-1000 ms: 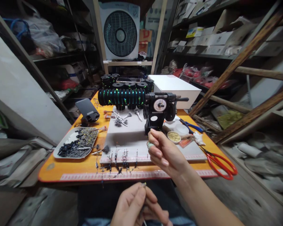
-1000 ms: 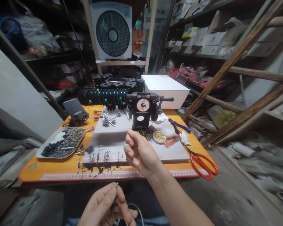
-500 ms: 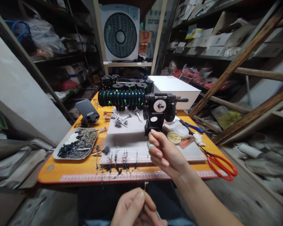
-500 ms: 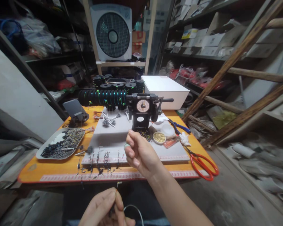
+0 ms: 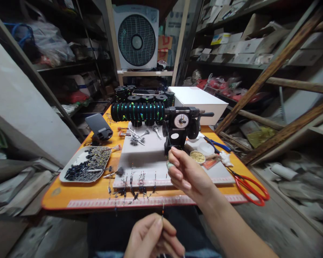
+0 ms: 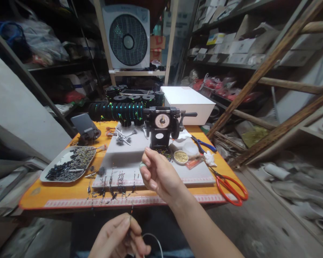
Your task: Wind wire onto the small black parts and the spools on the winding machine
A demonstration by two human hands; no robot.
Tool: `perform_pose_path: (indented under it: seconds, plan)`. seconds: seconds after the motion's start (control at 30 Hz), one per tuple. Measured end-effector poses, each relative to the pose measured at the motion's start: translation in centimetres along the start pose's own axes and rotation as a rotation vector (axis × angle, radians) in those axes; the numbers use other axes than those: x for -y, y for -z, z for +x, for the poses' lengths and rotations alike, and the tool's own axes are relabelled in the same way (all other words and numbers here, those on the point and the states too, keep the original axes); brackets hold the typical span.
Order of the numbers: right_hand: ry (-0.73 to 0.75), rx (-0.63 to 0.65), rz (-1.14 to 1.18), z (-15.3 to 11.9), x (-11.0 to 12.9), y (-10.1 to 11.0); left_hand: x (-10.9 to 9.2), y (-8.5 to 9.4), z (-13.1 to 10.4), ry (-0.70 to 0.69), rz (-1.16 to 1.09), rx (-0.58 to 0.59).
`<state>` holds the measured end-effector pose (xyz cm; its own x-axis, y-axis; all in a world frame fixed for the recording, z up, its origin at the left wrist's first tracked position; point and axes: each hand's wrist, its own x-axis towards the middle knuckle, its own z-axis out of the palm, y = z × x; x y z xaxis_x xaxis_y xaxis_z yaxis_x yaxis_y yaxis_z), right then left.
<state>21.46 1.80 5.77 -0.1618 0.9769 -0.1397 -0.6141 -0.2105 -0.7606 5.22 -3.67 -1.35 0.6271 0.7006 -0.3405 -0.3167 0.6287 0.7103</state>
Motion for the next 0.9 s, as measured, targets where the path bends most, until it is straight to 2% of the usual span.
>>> perform_pose_path:
  seconds: [0.13,0.2,0.3,0.4,0.47,0.6,0.7,0.77,0.9]
  plan:
    - [0.106,0.005,-0.378,-0.5,0.6,-0.1,-0.1,0.6,0.8,-0.257,0.537,-0.255]
    - [0.152,-0.019,-0.588,-0.8,1.0,-0.1,-0.3,0.9,1.0,-0.33,0.761,-0.339]
    - [0.153,-0.037,-0.744,-1.1,1.6,0.0,-1.3,1.0,1.1,-0.407,0.848,-0.398]
    - [0.142,-0.021,-0.774,-1.2,2.1,0.0,-3.5,-0.1,2.0,-0.665,0.807,-0.476]
    - [0.148,-0.006,-0.779,-1.3,2.3,-0.1,-5.1,-1.1,3.1,-0.756,0.787,-0.425]
    - [0.133,-0.004,-0.736,-1.5,2.5,-0.2,-6.8,-2.7,5.2,-0.698,0.714,-0.163]
    - [0.098,0.013,-0.607,-1.4,2.2,0.0,-6.5,-3.1,5.6,-0.626,0.634,-0.058]
    - [0.076,0.04,-0.418,-1.1,1.9,0.1,-6.0,-3.1,5.3,-0.579,0.573,0.011]
    - [-0.009,0.023,-0.075,-0.3,1.0,-0.1,-4.9,-2.8,4.3,-0.459,0.242,0.18]
